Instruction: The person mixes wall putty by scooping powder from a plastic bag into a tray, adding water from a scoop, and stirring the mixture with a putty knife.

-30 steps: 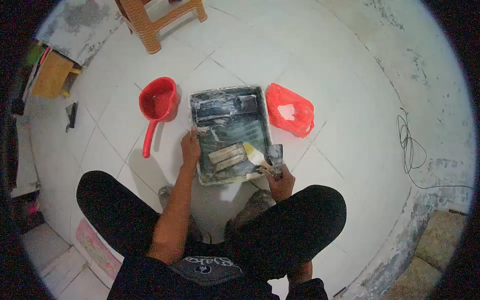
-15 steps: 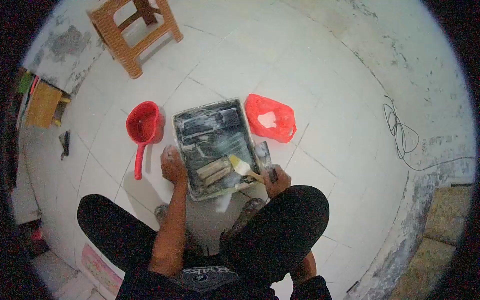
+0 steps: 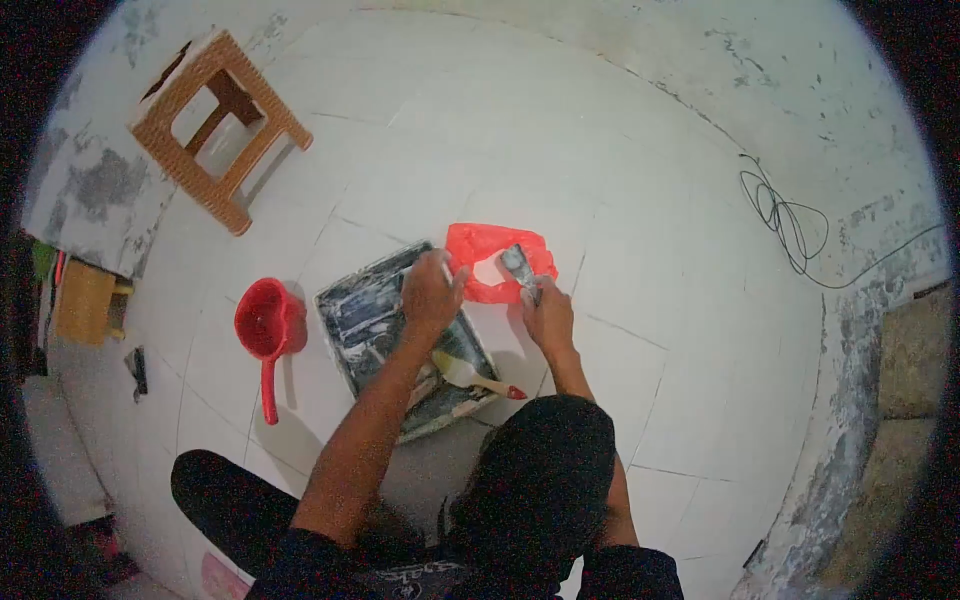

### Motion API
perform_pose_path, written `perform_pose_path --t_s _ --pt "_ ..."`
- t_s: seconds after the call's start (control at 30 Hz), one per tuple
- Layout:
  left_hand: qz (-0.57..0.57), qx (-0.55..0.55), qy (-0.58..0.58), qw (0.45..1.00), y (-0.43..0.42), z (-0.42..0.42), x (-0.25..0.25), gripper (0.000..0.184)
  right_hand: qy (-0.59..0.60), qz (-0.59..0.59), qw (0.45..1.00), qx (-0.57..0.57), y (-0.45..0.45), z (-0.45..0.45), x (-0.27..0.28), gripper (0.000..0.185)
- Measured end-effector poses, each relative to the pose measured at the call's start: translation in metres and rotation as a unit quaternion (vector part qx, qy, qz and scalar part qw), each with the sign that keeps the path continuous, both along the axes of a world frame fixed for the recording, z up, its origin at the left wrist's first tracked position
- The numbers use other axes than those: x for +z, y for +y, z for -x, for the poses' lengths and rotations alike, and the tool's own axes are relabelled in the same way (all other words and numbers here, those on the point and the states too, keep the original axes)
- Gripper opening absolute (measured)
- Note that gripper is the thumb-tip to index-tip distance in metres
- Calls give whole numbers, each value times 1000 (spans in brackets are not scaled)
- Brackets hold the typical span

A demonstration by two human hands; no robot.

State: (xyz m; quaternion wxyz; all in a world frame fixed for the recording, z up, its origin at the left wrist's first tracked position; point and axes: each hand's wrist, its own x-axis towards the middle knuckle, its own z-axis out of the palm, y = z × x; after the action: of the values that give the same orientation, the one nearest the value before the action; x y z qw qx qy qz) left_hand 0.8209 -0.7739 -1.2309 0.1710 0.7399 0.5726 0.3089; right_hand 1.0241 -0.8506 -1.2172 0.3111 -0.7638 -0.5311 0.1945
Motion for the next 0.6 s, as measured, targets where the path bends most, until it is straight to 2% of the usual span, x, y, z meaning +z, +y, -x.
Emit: perform_pose_path --t_s 0.03,0.07,0.13,0.17,0.23,0.27,0.33,0.57,0.6 --pt "40 -9 9 999 16 -10 -6 50 -29 18 999 4 0 -2 -3 24" --pt "38 -14 10 999 27 -17 -13 50 -58 38 998 9 -1 -4 -6 24" --pt "31 -64 112 991 43 -28 -20 53 -67 63 996 -3 -6 -10 -12 25" --pt "30 -69 113 991 46 -32 -26 53 -72 79 994 -5 -8 -12 -15 25" --pt "23 -65 210 975 49 -40 -29 52 -74 96 993 -10 -12 -18 -18 26" --pt "24 -71 213 974 52 -42 -31 52 -73 100 992 -17 -14 -21 -20 26" --pt "157 -94 246 952 55 -44 -19 52 -68 106 992 -26 -17 -25 -23 26" --pt "160 -111 186 963 50 -32 -35 47 -47 60 997 -11 -14 -24 -19 31" --pt "93 -100 112 984 42 -27 -41 49 -38 45 998 -22 -12 -21 -15 32"
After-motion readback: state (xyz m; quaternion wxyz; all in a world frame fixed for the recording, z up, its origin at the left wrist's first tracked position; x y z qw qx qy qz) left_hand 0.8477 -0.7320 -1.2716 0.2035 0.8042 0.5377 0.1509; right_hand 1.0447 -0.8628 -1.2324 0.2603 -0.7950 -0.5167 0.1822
